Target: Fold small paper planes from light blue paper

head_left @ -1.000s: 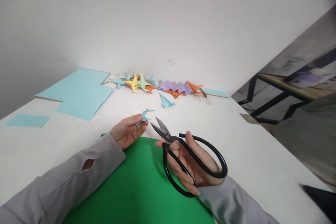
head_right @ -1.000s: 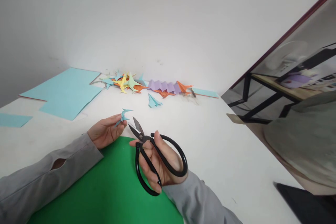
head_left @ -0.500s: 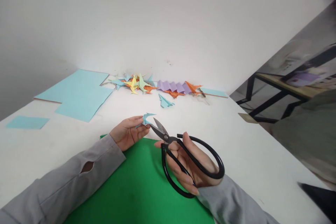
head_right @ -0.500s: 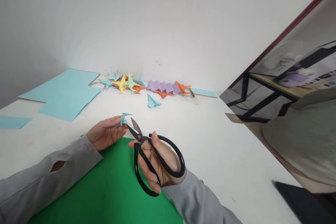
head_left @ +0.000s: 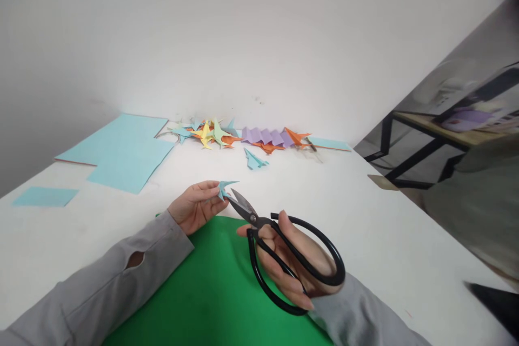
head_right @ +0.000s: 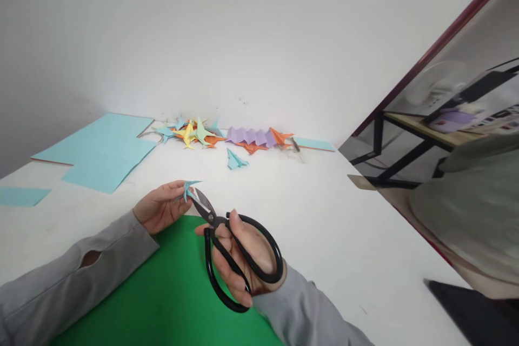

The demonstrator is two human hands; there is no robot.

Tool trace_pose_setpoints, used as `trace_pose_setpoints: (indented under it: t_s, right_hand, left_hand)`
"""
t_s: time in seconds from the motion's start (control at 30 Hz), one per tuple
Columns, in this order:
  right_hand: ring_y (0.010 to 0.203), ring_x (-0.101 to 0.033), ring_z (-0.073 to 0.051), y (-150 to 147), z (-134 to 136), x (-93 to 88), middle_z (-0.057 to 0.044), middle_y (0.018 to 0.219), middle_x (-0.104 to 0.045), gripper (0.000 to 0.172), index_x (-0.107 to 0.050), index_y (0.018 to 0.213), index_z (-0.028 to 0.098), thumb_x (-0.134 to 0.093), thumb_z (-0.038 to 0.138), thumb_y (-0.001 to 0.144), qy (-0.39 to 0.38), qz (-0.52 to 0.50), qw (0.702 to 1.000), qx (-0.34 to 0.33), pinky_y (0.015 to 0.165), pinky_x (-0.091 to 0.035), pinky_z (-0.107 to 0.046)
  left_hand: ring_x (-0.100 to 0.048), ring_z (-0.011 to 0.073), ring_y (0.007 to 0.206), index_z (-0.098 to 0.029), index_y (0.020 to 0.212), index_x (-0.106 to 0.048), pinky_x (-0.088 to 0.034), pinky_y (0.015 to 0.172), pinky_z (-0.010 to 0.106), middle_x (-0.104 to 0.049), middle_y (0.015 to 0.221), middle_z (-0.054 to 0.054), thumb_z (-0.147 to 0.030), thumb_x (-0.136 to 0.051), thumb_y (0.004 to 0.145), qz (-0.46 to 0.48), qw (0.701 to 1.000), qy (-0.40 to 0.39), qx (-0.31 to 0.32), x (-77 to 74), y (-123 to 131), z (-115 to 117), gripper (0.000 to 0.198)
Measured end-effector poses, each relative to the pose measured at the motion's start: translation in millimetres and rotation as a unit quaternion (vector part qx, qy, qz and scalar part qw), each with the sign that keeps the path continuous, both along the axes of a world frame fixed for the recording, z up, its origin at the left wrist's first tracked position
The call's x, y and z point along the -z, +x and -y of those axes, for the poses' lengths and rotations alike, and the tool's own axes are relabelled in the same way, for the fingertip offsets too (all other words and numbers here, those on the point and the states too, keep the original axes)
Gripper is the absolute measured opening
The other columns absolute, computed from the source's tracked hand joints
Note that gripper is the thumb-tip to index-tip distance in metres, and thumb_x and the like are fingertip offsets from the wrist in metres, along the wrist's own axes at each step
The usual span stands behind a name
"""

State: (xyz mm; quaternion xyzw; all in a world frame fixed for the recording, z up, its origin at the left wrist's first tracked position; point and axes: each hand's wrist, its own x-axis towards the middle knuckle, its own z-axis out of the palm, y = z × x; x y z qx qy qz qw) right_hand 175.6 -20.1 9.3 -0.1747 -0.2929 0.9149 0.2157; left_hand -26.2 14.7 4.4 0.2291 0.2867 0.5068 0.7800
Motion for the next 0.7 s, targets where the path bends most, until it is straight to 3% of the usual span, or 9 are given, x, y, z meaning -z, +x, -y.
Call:
trace_pose_setpoints:
  t_s: [0.3, 0.7]
  right_hand:
    - [0.026, -0.045, -0.007, -2.4, 1.3, 1.5, 0.001, 0.048, -0.058, 0.062, -0.053, 0.106, 0.01, -0.042, 0.063, 0.076, -0.014, 0.024, 0.999, -0.026, 0.025, -0.042, -0.017]
    - [0.021, -0.042, -0.008, -7.2, 6.9, 8.0, 0.002, 0.041, -0.055, 0.066, -0.055, 0.107, 0.009, -0.059, 0.06, 0.065, 0.0, 0.016, 1.0, 0.005, 0.021, -0.039, -0.017]
  left_hand:
    - [-0.064, 0.0119, 0.063, -0.01, 0.073, -0.062, -0.053, 0.061, 0.019, -0.068, 0.069, 0.003, -0.01, -0.069, 0.063, 0.015, 0.997, 0.062, 0.033, 1.6, -5.5, -0.3, 0.013]
    - [-0.064, 0.0117, 0.06, -0.01, 0.073, -0.062, -0.052, 0.057, 0.018, -0.067, 0.066, 0.004, -0.013, -0.071, 0.063, -0.005, 0.994, 0.101, 0.032, 3.9, -9.7, -0.2, 0.013]
